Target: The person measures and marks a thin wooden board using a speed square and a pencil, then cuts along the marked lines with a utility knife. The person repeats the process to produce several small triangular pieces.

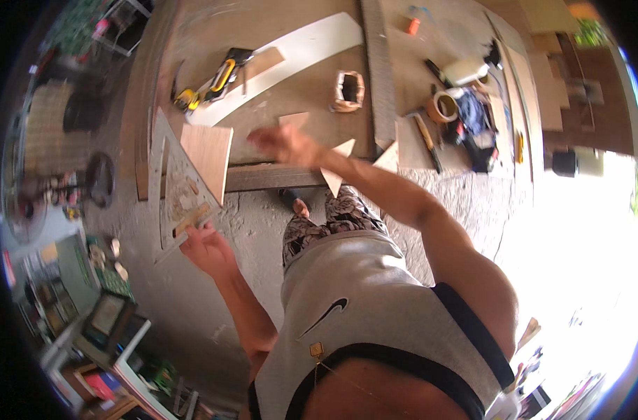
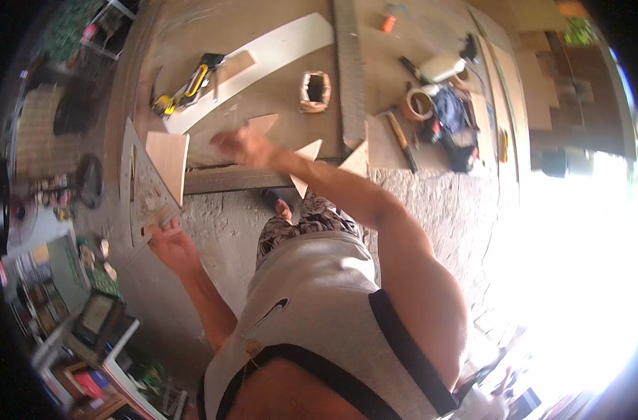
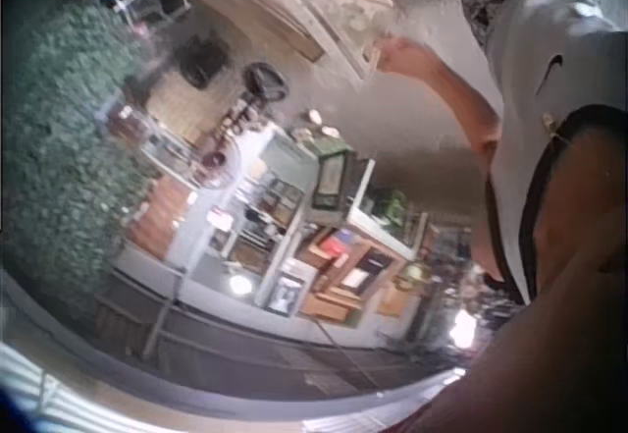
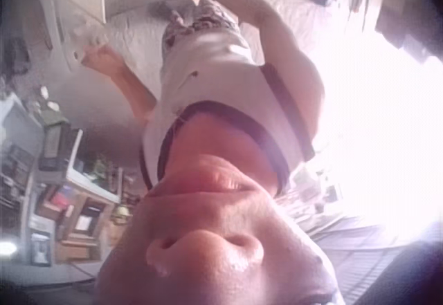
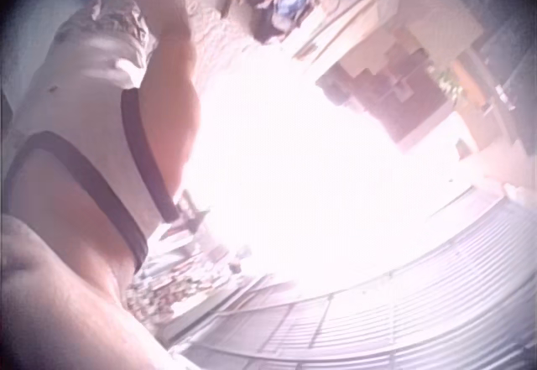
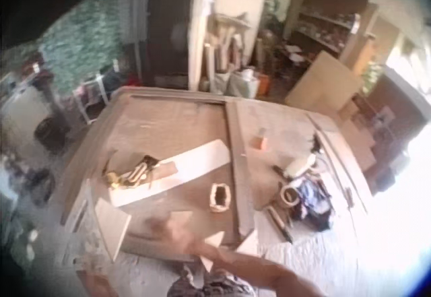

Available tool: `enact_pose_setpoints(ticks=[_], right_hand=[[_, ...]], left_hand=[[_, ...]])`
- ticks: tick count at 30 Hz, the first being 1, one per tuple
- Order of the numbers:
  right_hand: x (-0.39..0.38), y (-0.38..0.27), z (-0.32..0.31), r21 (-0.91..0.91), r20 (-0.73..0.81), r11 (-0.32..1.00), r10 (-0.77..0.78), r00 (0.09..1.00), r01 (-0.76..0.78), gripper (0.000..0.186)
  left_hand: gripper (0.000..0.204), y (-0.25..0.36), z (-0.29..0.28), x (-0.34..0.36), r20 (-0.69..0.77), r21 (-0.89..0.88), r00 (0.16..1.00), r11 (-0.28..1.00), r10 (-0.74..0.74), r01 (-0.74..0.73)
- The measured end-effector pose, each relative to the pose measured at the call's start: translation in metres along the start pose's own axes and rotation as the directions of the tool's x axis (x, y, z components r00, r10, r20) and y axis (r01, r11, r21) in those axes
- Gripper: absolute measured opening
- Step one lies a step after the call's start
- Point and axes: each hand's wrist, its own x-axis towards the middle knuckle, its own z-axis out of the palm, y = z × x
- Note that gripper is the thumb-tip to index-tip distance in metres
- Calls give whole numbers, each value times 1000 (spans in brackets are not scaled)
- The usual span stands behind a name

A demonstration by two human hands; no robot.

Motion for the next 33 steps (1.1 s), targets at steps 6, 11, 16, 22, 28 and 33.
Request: enact_pose_setpoints(ticks=[6, 11, 16, 22, 28, 33], right_hand=[[-42, -110, 19, 324, -125, 946, 35, 992, 8, 25], [-65, -134, -13, 92, -198, 979, 196, 960, -181, 31], [-86, -142, -36, 2, -151, 977, 209, 966, -211, 38], [-150, -149, -58, 351, -149, 886, 371, 917, -301, 49], [-137, -183, -119, 708, -479, 670, 223, 849, 223, 33], [-88, -212, -134, 738, -556, 430, -47, 830, 520, 67]], left_hand=[[36, 10, 108, 7, 244, -63, 947, 971, -209, 230], [43, 6, 140, -4, 447, -155, 875, 946, -189, 283], [44, 7, 167, -18, 489, -160, 863, 960, -125, 230], [15, 6, 155, 2, 623, -313, 781, 931, 50, 190], [19, 39, 151, 14, 658, -340, 742, 930, 128, 141], [57, 47, 148, 28, 624, -336, 777, 925, 78, 178]])
